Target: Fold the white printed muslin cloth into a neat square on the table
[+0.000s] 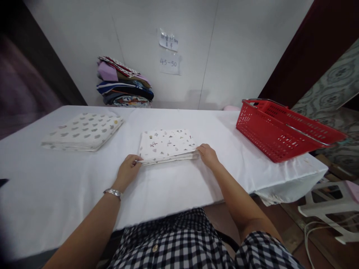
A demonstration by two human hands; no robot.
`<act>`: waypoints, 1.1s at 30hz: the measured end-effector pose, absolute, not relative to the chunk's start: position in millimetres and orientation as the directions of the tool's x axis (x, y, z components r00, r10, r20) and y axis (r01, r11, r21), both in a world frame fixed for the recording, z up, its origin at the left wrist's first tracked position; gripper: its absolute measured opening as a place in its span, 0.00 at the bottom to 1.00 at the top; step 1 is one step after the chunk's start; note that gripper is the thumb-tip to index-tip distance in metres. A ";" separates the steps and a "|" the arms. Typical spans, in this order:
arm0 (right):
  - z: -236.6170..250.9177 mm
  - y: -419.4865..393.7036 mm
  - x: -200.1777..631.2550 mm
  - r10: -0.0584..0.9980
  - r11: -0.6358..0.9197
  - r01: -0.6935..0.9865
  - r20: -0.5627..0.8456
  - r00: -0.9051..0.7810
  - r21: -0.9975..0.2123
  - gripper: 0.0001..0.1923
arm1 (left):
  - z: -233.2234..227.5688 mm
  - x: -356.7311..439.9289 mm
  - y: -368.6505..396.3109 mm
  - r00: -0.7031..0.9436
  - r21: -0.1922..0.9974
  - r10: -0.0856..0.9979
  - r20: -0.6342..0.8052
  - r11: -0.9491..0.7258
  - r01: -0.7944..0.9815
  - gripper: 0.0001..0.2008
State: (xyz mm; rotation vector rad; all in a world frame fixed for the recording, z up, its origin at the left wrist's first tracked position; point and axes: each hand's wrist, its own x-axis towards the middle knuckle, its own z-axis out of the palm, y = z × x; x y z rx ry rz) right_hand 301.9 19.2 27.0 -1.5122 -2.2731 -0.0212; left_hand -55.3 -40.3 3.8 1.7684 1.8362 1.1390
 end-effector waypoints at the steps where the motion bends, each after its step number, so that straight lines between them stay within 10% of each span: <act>1: 25.3 17.7 303.2 0.880 0.419 0.886 0.328 -0.343 -0.199 0.13 | 3.5 -55.4 -40.1 -0.165 0.736 0.947 0.275 -0.097 0.670 0.07; 23: 38.3 23.5 307.3 0.841 0.538 0.840 0.028 -0.541 0.066 0.15 | 3.2 -55.9 -40.1 -0.167 0.739 0.949 0.267 -0.090 0.667 0.07; 33: 34.4 15.6 310.3 0.835 0.528 0.843 0.115 -0.538 0.106 0.16 | 1.2 -56.4 -39.1 -0.175 0.737 0.950 0.260 -0.077 0.672 0.07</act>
